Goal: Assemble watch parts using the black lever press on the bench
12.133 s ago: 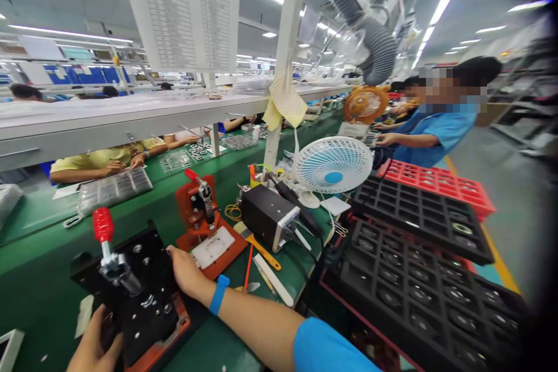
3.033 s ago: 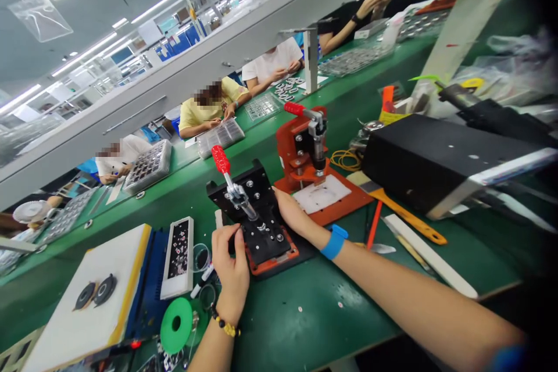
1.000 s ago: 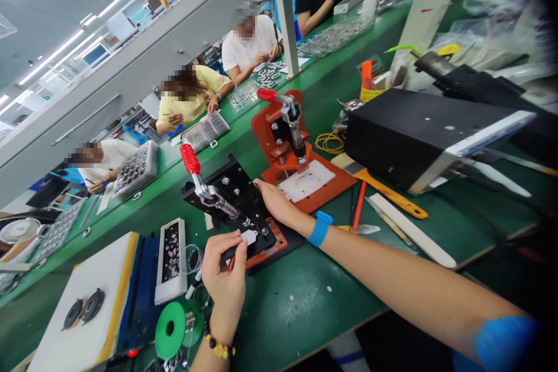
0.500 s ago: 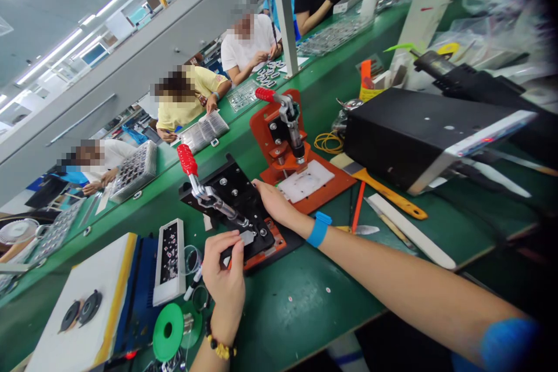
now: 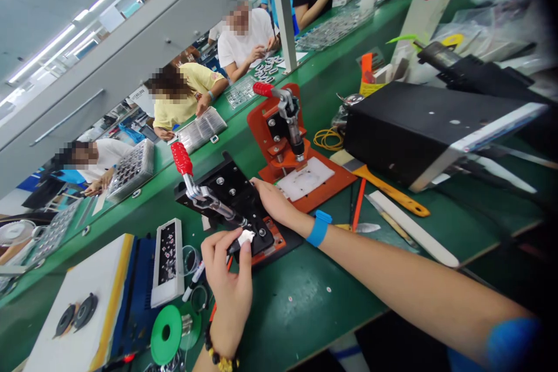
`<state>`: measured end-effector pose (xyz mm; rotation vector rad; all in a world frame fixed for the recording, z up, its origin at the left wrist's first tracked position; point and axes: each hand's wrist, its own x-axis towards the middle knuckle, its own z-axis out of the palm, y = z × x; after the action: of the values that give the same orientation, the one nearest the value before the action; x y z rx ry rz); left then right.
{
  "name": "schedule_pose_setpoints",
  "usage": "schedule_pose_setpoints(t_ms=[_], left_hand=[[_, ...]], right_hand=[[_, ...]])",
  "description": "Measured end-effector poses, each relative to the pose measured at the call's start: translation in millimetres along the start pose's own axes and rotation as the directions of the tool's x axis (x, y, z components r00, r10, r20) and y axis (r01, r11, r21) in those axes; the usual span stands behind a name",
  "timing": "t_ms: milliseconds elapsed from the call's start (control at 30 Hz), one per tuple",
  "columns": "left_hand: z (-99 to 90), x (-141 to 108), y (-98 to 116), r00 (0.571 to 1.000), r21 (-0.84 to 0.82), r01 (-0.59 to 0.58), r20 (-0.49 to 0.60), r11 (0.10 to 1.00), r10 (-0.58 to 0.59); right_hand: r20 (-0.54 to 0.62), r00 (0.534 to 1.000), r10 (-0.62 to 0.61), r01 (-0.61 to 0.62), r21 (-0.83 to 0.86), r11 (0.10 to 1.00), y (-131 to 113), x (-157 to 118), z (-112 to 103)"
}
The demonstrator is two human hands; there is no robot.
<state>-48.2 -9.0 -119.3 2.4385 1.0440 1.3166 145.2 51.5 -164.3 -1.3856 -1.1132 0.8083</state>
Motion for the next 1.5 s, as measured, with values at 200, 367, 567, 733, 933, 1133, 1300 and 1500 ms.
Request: schedule_pose_setpoints(t_ms=[200, 367, 567, 733, 933, 1133, 1300, 1500], left_hand=[[-2.8, 0.2, 8.0, 0.987, 0.027, -0.132, -0.087, 0.991, 0.134], [-0.5, -0.9, 6.2, 0.973, 0.063, -0.200, -0.104, 0.978, 0.206], [2.5, -4.8, -4.0, 0.985, 0.012, -0.149, -0.081, 0.989, 0.149], [3.6, -5.8, -13.1, 0.996, -0.055, -0.069, -0.052, 0.996, 0.067], [4.0, -4.2, -17.5, 0.998, -0.108, -0.059, -0.032, 0.992, 0.056], [8.5, -7.8, -33.1, 0.999, -0.186, 0.036, -0.025, 0.982, -0.041], [16.6, -6.2, -36.4, 0.994, -0.234, 0.024, -0.102, 0.972, -0.049], [17.1, -6.9, -31.2, 0.985, -0.187, 0.082, -0.135, 0.979, -0.108]], right_hand=[[0.013, 1.000, 0.012, -0.011, -0.028, 1.000, -2.3, -0.2, 0.3], [0.009, 0.999, 0.037, -0.037, -0.015, 0.999, -3.8, 0.4, 0.9], [0.001, 1.000, 0.021, -0.021, -0.003, 1.000, -6.0, -0.3, 0.6], [0.010, 1.000, 0.002, -0.002, 0.015, 1.000, -4.8, 0.4, 0.5], [0.020, 1.000, 0.025, -0.025, 0.020, 0.999, -5.8, -0.1, -0.4], [-0.001, 0.998, 0.061, -0.061, 0.024, 0.998, -8.2, 0.5, -0.1], [-0.006, 0.999, 0.044, -0.044, 0.049, 0.998, -7.4, 0.1, 0.4], [-0.014, 0.999, 0.042, -0.041, 0.075, 0.996, -4.0, 0.3, 1.0]])
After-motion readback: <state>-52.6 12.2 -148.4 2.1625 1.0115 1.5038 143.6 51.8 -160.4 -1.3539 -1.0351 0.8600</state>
